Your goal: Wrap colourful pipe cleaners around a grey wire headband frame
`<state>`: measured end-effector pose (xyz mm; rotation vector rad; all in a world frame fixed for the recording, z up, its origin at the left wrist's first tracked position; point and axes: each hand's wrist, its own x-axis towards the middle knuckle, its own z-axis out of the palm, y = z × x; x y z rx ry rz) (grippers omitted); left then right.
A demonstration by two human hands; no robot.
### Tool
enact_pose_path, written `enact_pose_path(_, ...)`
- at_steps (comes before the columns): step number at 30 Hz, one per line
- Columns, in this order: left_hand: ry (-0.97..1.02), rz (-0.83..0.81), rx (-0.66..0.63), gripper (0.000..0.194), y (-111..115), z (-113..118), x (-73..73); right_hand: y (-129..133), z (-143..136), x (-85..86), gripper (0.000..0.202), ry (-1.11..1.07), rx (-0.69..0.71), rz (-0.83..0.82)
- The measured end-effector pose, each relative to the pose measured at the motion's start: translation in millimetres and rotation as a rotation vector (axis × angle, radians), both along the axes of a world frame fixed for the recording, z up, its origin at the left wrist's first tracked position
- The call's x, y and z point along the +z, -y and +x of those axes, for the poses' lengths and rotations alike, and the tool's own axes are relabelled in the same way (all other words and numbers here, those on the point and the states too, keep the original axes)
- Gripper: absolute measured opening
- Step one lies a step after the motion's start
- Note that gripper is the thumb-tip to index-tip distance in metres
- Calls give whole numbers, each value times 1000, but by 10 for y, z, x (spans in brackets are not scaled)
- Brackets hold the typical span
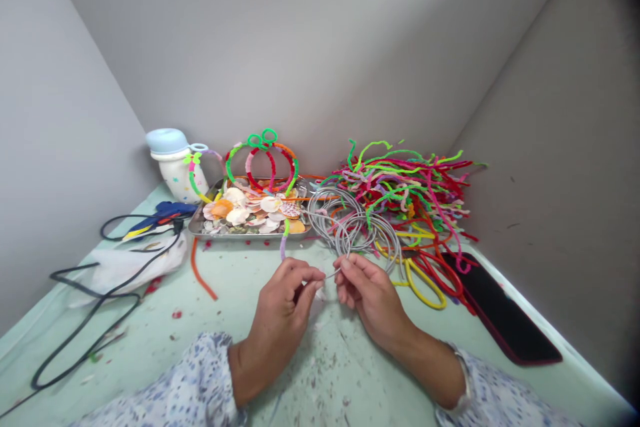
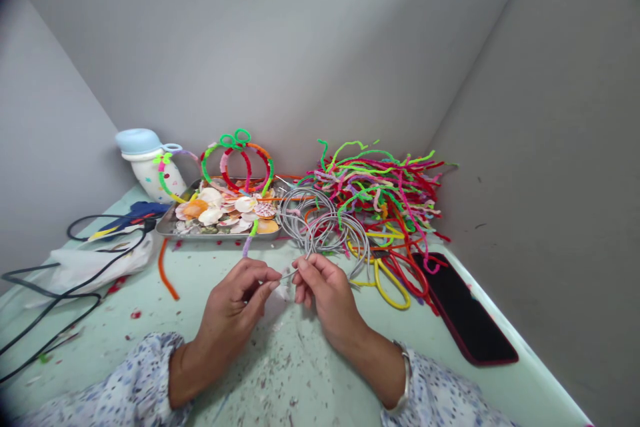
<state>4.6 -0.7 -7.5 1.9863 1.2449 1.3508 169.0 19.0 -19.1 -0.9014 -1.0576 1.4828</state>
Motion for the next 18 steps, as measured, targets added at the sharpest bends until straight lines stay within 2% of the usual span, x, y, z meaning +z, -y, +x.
enact_pose_path(5, 5, 38, -13, 14, -8, 7, -19, -20, -1, 0, 26, -18, -9, -3)
enact_pose_path(18, -35, -25, -18, 14, 12, -3, 18, -7, 20, -18, 23, 22, 2, 33)
